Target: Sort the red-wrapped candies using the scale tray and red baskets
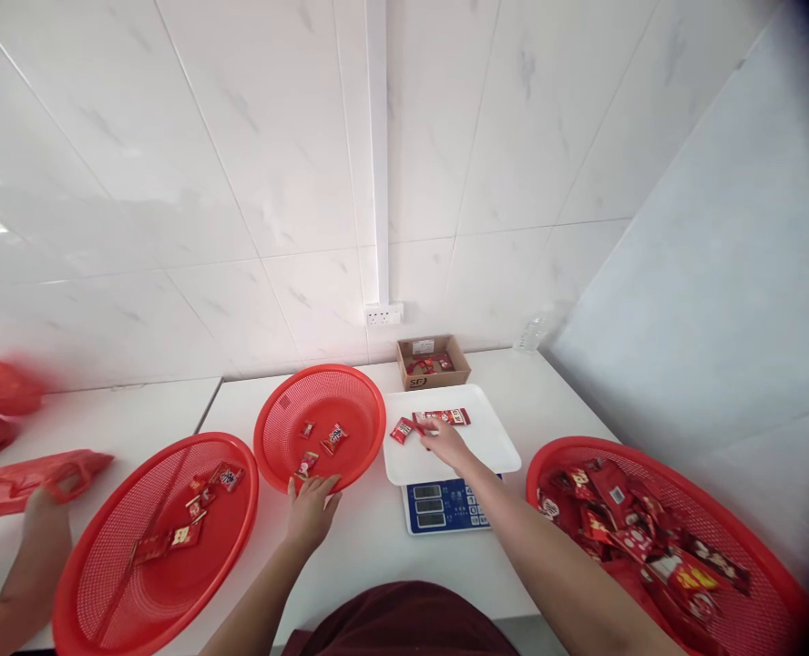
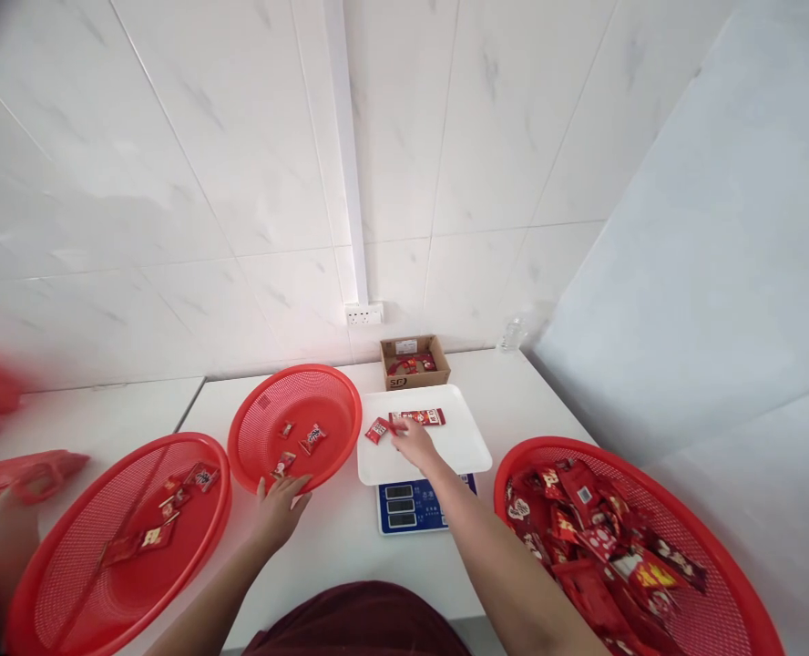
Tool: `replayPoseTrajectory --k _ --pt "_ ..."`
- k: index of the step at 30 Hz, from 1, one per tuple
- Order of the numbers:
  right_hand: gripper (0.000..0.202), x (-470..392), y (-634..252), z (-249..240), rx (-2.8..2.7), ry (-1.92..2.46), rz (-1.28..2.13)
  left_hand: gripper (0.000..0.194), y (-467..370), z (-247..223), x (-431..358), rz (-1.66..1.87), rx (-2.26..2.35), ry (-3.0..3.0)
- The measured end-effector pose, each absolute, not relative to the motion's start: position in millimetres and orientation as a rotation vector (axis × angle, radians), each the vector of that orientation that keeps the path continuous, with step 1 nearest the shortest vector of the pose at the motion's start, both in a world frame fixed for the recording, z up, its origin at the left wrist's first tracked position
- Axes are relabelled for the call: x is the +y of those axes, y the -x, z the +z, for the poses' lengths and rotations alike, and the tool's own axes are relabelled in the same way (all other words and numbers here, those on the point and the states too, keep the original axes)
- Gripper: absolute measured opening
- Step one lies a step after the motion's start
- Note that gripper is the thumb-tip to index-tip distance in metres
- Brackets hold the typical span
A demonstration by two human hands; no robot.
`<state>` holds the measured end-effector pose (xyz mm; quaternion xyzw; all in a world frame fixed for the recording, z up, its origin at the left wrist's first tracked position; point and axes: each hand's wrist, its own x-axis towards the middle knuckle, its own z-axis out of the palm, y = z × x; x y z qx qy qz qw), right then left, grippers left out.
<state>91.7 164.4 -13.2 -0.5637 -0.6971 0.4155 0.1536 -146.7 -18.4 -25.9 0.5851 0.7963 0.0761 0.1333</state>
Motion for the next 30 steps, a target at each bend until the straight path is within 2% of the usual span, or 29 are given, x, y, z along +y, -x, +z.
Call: replayPoseTrajectory --k 2,4,10,15,18,22,25,27,30 --pt "0.048 171.7 -74.3 -0.7 -1.926 1.370 1.329 0.034 146.8 -26.3 -18.7 0.237 2.314 -1.710" --pt "0.054 181.4 -65.8 7.6 -1.930 1.265 1.276 0.033 146.8 -26.5 -19.0 0.242 2.317 -1.709" --pt "0.057 194.7 -104.7 -17.0 -2.508 1.770 0.695 0.034 146.9 -26.4 -19.7 0.238 2.321 -1.710" --pt "0.045 181.3 -135.0 -33.6 -2.616 1.777 0.388 0.034 145.6 -24.4 -20.1 0.226 2.324 -1.710" --pt "0.041 177.7 -140.5 -30.1 -2.528 1.822 0.469 0.034 145.1 -24.1 -20.2 0.239 2.322 -1.702" --pt "0.032 180.1 -128.4 -18.8 -2.301 1.930 0.748 0.033 145.3 -26.7 -19.9 0.269 2.316 -1.705" --pt "0.034 184.6 -97.4 -3.4 -2.140 1.695 1.077 0.032 146.0 -29.6 -19.7 0.277 2.314 -1.701" --pt "0.043 187.7 -72.4 7.1 -2.039 1.418 1.251 0.032 146.6 -30.7 -19.7 0.275 2.314 -1.697" --pt "0.048 187.6 -44.6 13.2 -2.290 1.385 1.035 0.033 147.0 -30.3 -20.0 0.279 2.301 -1.692"
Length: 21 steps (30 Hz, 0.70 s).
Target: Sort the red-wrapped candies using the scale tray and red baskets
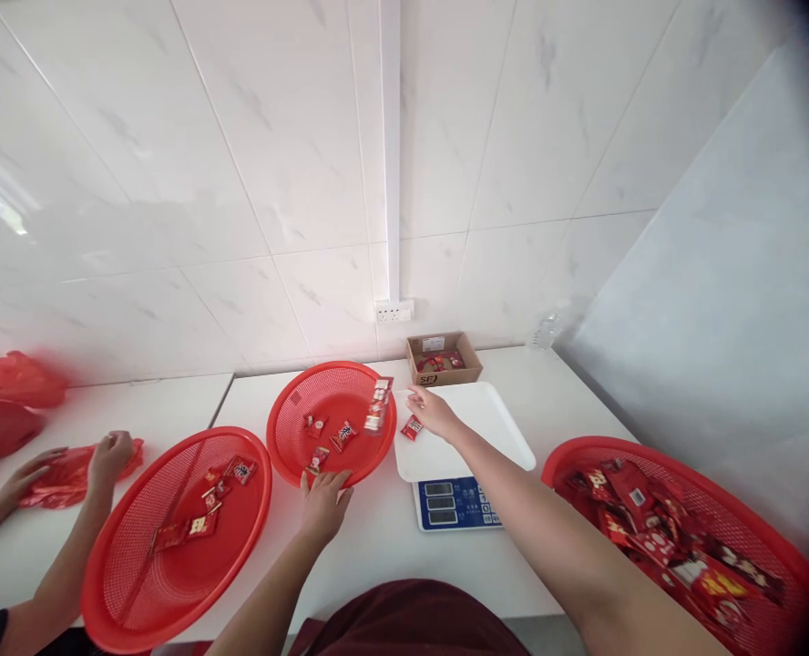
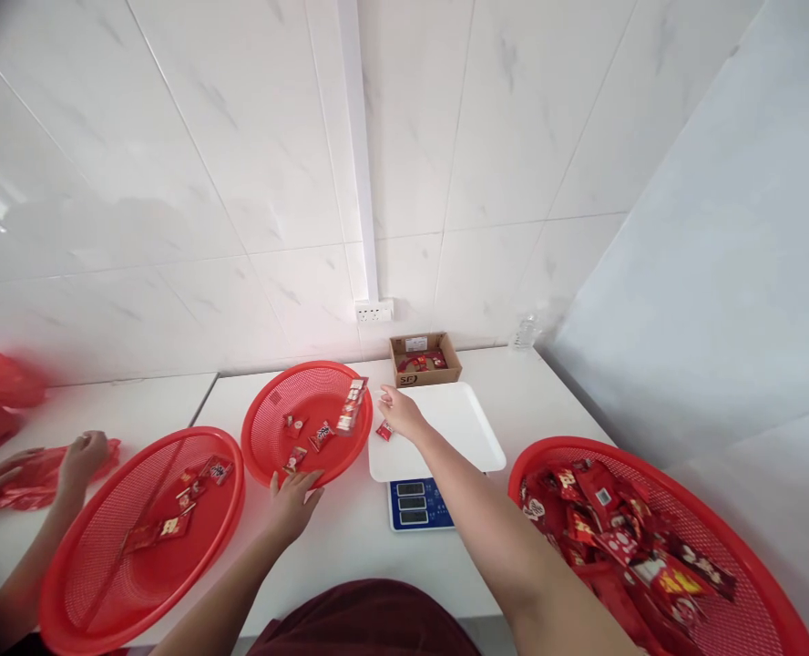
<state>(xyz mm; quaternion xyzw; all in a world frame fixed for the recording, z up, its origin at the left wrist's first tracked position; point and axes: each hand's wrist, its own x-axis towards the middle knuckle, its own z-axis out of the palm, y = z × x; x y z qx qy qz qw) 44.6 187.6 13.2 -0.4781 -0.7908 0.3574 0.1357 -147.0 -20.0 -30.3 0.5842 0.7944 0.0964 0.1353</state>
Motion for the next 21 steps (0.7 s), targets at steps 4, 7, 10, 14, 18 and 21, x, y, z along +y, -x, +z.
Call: replayPoseTrajectory --k 4,7,10,14,18,21 --pt "0.050 172.4 -39.0 -2.6 -2.591 1.444 0.836 0.034 146.5 -27.7 -20.8 0.276 2.304 -1.698" --pt "0.053 158.2 -50.4 -17.7 -2.694 1.474 0.770 0.034 145.9 -27.3 -21.6 0.276 2.297 -1.714" --pt "0.043 152.1 -63.3 -23.6 -2.701 1.535 0.732 0.034 146.6 -29.2 -22.5 0.282 2.295 -1.730" --pt "0.029 156.0 -65.7 -17.3 -2.539 1.656 0.825 0.034 150.2 -32.4 -23.5 0.242 2.305 -1.762" --pt "0.030 155.4 -42.6 5.6 -2.319 1.630 1.020 0.035 152.7 -31.2 -21.9 0.184 2.295 -1.787" --pt "0.036 148.8 -26.5 26.9 -2.046 1.376 1.244 0.036 151.9 -28.9 -15.4 0.156 2.314 -1.775"
